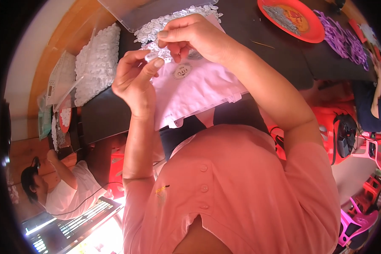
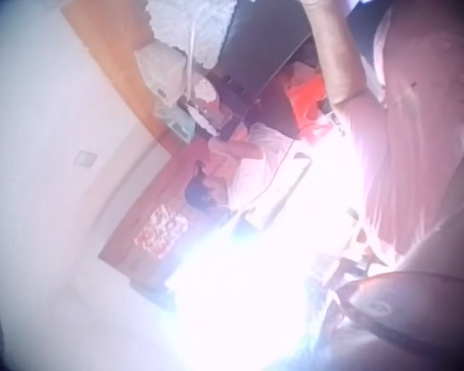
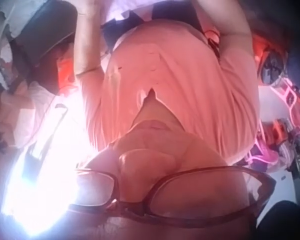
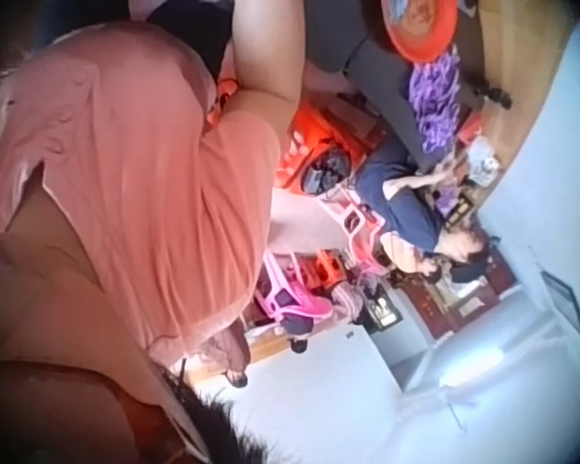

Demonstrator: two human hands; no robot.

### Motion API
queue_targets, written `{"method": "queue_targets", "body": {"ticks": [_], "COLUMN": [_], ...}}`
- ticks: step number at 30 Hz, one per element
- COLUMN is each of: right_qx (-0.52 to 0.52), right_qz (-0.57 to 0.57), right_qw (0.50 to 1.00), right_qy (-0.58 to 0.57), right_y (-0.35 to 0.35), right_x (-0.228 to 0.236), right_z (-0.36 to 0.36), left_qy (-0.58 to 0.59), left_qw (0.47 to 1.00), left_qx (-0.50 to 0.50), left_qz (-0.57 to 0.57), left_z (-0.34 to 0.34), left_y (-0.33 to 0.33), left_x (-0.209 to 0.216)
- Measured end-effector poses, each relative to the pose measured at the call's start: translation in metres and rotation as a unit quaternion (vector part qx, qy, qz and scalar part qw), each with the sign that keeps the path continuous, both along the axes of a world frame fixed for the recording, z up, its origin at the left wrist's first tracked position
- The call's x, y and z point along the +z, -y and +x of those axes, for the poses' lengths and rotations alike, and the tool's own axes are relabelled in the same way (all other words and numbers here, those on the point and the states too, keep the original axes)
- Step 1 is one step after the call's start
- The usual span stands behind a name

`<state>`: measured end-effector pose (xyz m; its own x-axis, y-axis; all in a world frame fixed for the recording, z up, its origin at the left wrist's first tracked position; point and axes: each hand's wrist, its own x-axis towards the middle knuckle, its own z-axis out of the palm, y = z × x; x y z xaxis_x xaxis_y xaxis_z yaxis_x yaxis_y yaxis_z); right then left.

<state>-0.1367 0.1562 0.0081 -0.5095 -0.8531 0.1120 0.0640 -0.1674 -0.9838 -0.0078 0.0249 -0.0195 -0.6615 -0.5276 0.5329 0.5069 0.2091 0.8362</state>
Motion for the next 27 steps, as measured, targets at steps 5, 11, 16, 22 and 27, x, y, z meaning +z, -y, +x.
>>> {"method": "queue_targets", "body": {"ticks": [5, 11, 16, 22, 27], "right_qx": [-0.105, -0.131, -0.180, -0.181, -0.171], "right_qz": [-0.036, -0.085, -0.110, -0.087, -0.068], "right_qw": [0.994, 0.984, 0.973, 0.976, 0.980], "right_qy": [-0.016, 0.088, 0.096, 0.081, 0.076], "right_y": [-0.011, -0.011, -0.027, -0.020, -0.019], "right_x": [-0.004, 0.033, 0.027, 0.025, 0.025], "right_z": [-0.016, 0.000, -0.014, -0.014, -0.009], "left_qy": [-0.114, 0.093, 0.101, 0.170, 0.204], "left_qw": [0.972, 0.832, 0.882, 0.833, 0.801], "left_qx": [0.176, 0.366, 0.197, -0.001, 0.001], "left_qz": [-0.101, -0.406, -0.415, -0.526, -0.563], "left_z": [0.021, 0.035, -0.001, -0.033, -0.048], "left_y": [0.052, 0.150, 0.041, -0.004, -0.001], "left_x": [0.078, 0.127, 0.068, -0.002, -0.019]}}
